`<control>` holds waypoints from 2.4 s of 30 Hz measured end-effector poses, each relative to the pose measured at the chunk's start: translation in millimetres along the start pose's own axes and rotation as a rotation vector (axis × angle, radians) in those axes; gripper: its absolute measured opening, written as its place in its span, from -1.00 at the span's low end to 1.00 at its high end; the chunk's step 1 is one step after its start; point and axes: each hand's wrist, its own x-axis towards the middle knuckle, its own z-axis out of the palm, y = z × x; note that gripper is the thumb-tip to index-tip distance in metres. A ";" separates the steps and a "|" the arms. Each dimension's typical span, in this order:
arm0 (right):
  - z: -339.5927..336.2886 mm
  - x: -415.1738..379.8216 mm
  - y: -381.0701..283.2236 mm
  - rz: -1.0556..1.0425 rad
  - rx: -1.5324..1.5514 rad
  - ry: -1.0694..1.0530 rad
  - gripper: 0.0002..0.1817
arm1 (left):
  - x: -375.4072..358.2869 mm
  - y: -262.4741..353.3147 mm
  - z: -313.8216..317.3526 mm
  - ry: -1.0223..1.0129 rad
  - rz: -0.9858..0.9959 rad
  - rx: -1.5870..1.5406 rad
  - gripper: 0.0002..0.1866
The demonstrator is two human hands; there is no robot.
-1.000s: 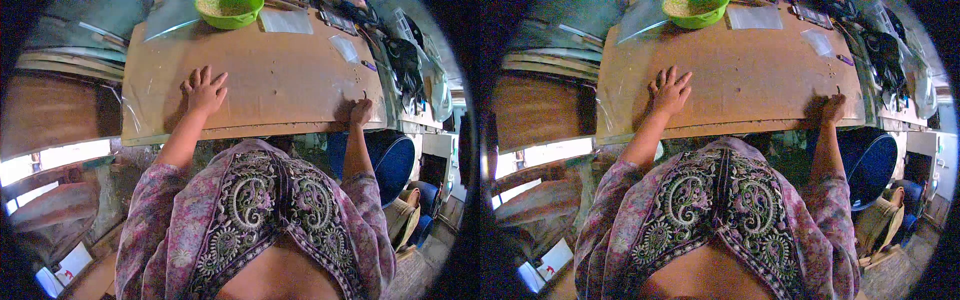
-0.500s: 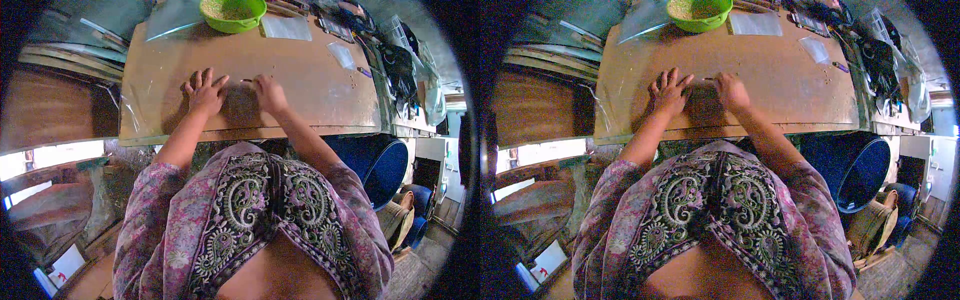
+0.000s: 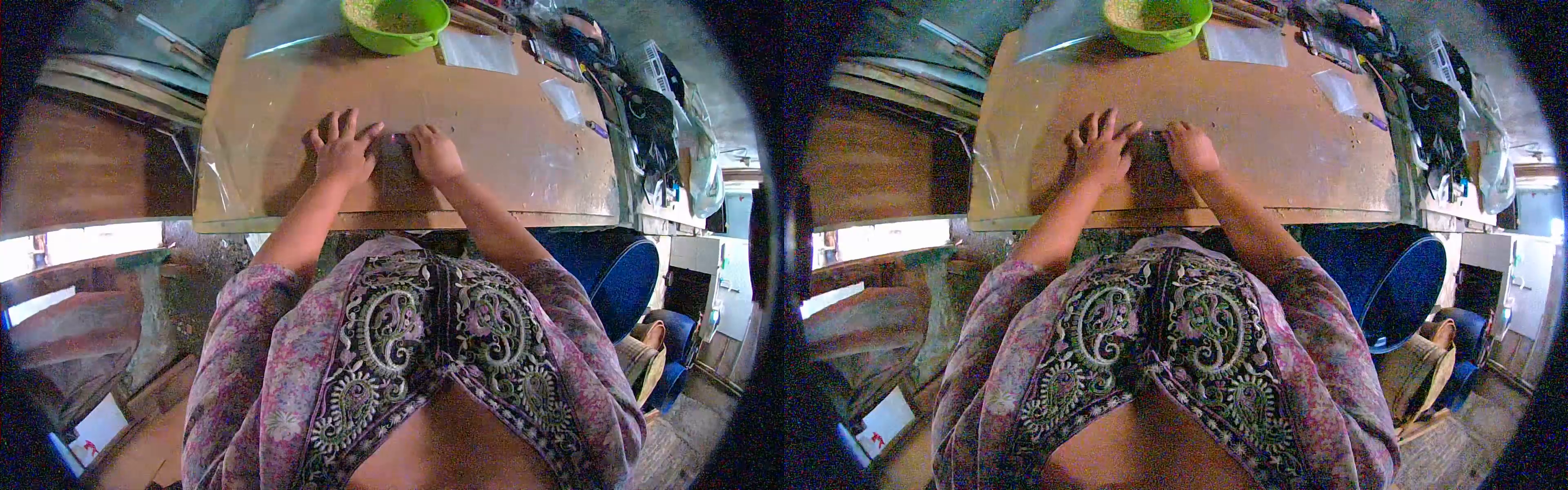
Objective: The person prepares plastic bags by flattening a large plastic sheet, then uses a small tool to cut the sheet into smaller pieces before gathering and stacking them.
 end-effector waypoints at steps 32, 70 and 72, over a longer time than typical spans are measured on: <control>7.3 0.4 4.4 -0.126 -0.088 0.001 -0.80 | 0.7 2.5 1.4 0.024 -0.027 -0.043 -0.47; -108.8 -79.9 101.4 0.613 0.777 0.809 -0.81 | -6.8 6.2 -5.4 0.218 0.125 0.035 -0.47; -122.7 -94.9 113.6 0.665 0.843 0.880 -0.81 | -2.5 9.6 -8.6 0.187 0.200 0.036 -0.49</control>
